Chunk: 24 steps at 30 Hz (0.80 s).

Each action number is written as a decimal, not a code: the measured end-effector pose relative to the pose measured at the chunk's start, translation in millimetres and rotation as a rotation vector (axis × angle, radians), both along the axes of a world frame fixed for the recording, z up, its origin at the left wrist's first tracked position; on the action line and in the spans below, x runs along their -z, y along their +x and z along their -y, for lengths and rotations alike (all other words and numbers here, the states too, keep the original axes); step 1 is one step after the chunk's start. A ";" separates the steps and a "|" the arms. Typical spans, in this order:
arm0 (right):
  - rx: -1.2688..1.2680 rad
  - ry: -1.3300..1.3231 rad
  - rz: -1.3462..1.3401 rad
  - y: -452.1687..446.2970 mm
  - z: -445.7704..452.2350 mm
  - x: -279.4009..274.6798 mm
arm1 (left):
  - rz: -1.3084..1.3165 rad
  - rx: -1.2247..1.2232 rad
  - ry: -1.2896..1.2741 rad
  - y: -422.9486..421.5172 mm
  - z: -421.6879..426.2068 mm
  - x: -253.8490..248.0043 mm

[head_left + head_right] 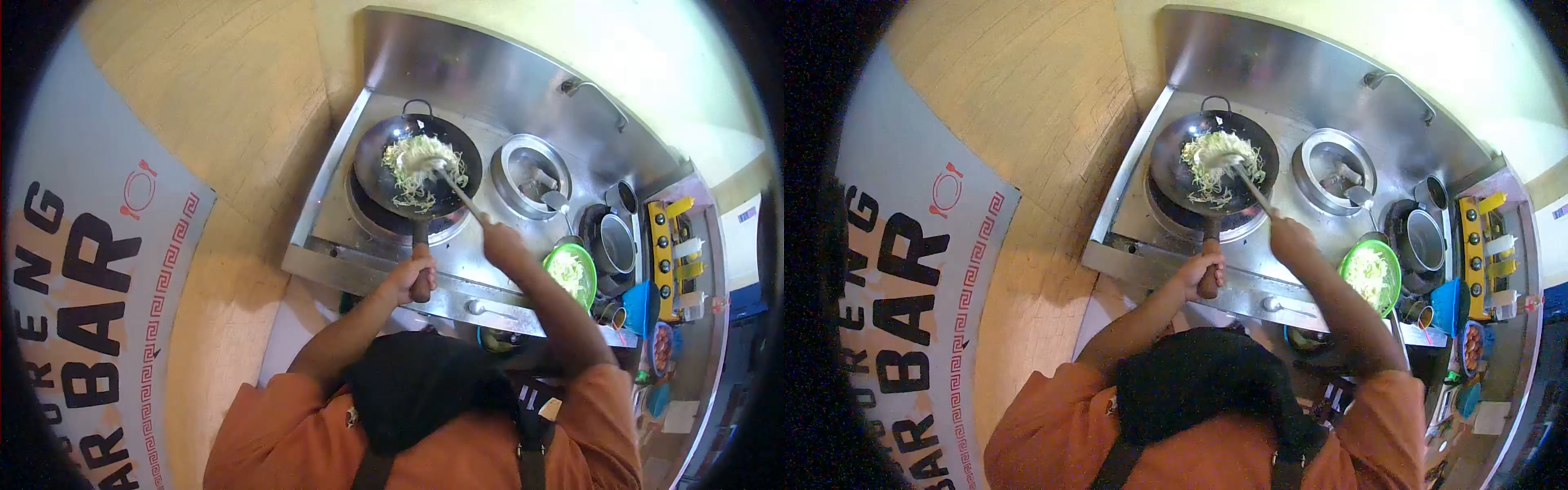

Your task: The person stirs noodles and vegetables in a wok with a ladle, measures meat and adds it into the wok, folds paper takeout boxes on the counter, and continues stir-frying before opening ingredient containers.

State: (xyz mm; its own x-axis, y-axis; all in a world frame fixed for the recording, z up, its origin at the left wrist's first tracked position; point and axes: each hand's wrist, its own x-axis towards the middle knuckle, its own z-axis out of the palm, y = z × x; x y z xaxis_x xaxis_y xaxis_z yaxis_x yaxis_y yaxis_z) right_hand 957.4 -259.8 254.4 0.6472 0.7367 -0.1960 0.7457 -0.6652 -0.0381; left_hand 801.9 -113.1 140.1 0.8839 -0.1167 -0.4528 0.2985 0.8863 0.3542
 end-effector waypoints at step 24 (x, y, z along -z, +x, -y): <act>0.100 -0.013 -0.039 31.0 3.6 -4.5 | -0.094 -0.015 -0.058 -6.0 -8.5 2.5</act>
State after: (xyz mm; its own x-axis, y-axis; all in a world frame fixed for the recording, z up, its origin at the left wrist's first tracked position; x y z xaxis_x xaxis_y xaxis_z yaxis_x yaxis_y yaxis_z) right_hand 988.4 -263.4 258.9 0.7090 0.6662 -0.2313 0.6738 -0.7367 -0.0565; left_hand 795.9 -104.6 137.7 0.8397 -0.1321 -0.5267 0.3142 0.9092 0.2730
